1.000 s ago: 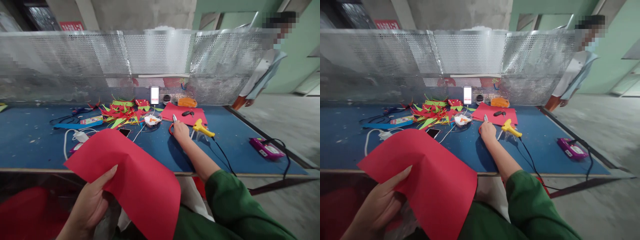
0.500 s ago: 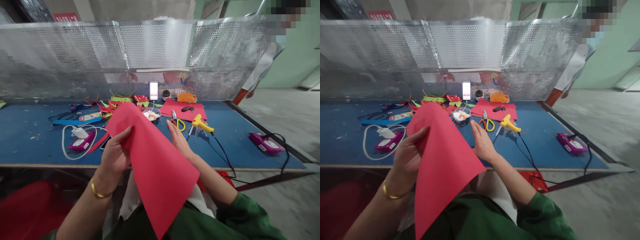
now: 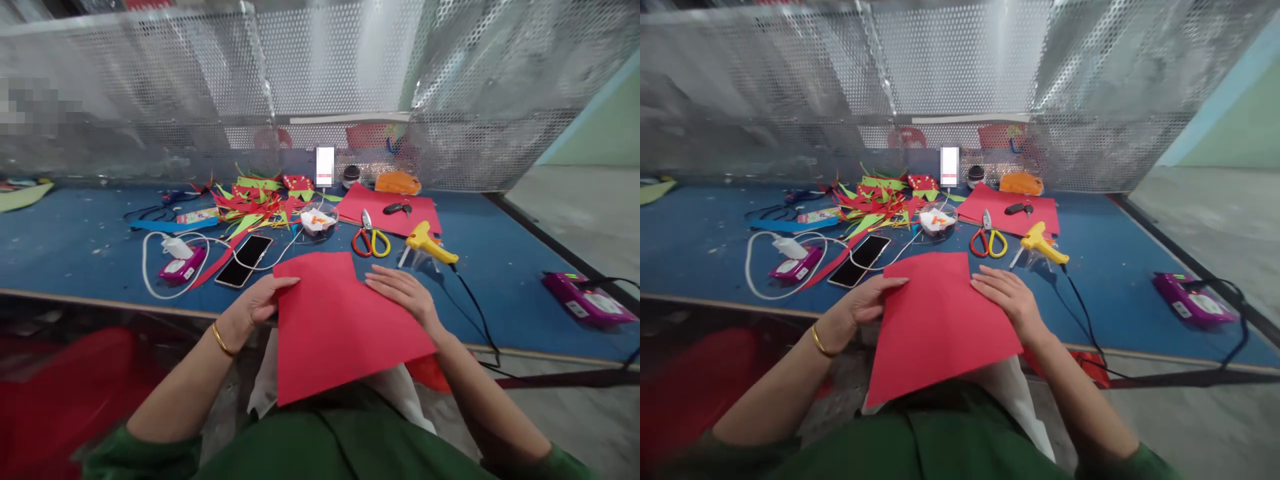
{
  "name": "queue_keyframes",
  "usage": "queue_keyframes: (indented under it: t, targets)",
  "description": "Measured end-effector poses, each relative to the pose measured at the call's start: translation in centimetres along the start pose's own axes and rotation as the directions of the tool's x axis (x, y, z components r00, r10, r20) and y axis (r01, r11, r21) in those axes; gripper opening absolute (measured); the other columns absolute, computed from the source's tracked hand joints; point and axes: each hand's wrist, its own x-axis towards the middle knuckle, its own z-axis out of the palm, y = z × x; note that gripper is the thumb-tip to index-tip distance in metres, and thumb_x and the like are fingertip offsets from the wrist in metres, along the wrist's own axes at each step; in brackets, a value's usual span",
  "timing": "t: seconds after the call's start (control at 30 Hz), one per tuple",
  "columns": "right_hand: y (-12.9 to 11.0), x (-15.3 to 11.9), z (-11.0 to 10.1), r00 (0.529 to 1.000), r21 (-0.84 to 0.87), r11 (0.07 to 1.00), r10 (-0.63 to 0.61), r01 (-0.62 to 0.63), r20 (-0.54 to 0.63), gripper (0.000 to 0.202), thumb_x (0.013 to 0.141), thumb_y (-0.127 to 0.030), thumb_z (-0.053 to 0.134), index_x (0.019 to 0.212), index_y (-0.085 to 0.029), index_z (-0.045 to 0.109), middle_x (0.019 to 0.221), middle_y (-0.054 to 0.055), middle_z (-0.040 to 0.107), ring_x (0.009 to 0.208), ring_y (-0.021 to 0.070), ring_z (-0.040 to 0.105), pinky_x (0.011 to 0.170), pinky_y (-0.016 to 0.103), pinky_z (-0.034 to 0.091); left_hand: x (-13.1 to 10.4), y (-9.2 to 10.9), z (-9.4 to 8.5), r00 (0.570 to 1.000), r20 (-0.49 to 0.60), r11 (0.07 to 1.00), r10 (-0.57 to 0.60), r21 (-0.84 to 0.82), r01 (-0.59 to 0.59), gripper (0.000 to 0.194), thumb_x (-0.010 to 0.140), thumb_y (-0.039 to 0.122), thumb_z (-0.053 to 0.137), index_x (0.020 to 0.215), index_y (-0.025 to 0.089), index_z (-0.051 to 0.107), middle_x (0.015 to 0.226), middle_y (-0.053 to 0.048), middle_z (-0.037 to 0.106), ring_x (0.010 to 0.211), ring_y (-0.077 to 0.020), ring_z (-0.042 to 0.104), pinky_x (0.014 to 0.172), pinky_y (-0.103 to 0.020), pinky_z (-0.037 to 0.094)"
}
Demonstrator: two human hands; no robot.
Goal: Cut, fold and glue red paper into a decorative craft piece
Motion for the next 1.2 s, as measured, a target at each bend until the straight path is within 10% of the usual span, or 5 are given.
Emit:
queue_keyframes:
  t: [0.2, 0.37, 0.53, 0.67, 1.2]
  targets:
    - [-0.1, -2.1, -0.1, 0.983, -0.118, 0.992, -0.023, 0.045, 0.183, 0.051, 0.088, 0.001, 0.045, 0.130, -0.019, 0.065, 0.126, 0.009, 0.073, 0.125, 0.0252, 0.065, 0.097, 0.042, 0.056, -2.0, -2.4, -2.3, 0.793, -0.307, 0.748, 0.525, 0.611, -0.259, 0.067, 0.087, 0.017, 0.060, 0.151, 0.016, 0.041, 0.135, -0.017, 0.065, 0.095, -0.0229, 0.074, 0.076, -0.037, 0.062]
    - [-0.5, -3.1, 0.0, 0.969, -0.179, 0.984, 0.035, 0.009, 0.243, 0.046, 0.087, -0.001, 0.046, 0.125, -0.015, 0.068, 0.127, 0.011, 0.073, 0.121, 0.0305, 0.067, 0.093, 0.047, 0.059, -5.0, -6.5, -4.0, 0.556, 0.502, -0.317, 0.663, 0.860, -0.399, 0.065, 0.085, -0.004, 0.040, 0.146, 0.016, 0.050, 0.151, -0.014, 0.053, 0.146, -0.0256, 0.042, 0.119, -0.047, 0.039]
    - [-1.5, -2.9, 0.8, 0.971, -0.105, 0.987, 0.139, -0.120, 0.193, 0.044, 0.090, -0.003, 0.043, 0.121, -0.017, 0.071, 0.121, 0.010, 0.076, 0.117, 0.0285, 0.070, 0.092, 0.047, 0.059, -5.0, -9.8, -5.6, 0.535, 0.736, -0.622, 0.414, 0.658, -0.423, 0.075, 0.084, -0.007, 0.043, 0.154, 0.018, 0.040, 0.162, -0.014, 0.039, 0.155, -0.0272, 0.021, 0.125, -0.050, 0.025]
    - [-2.3, -2.4, 1.4, 0.942, -0.002, 0.951, 0.306, -0.309, 0.135, 0.035, 0.093, -0.013, 0.050, 0.117, -0.021, 0.074, 0.116, 0.009, 0.077, 0.111, 0.0261, 0.072, 0.092, 0.045, 0.060, -3.6, -10.1, -6.4, 0.504, 0.734, -0.580, 0.455, 0.674, -0.457, 0.070, 0.091, -0.004, 0.043, 0.154, 0.025, 0.040, 0.161, -0.009, 0.040, 0.154, -0.0238, 0.024, 0.126, -0.048, 0.022]
    - [-2.7, -0.6, -0.2, 0.867, 0.306, 0.860, 0.259, -0.407, 0.425, 0.034, 0.099, -0.034, 0.051, 0.123, -0.025, 0.073, 0.120, 0.008, 0.076, 0.112, 0.0251, 0.072, 0.094, 0.037, 0.059, -4.0, -4.8, -4.4, 0.761, 0.461, 0.329, 0.458, 0.707, -0.626, 0.030, 0.085, 0.029, 0.066, 0.112, 0.029, 0.078, 0.118, -0.008, 0.077, 0.122, -0.0289, 0.066, 0.108, -0.042, 0.046]
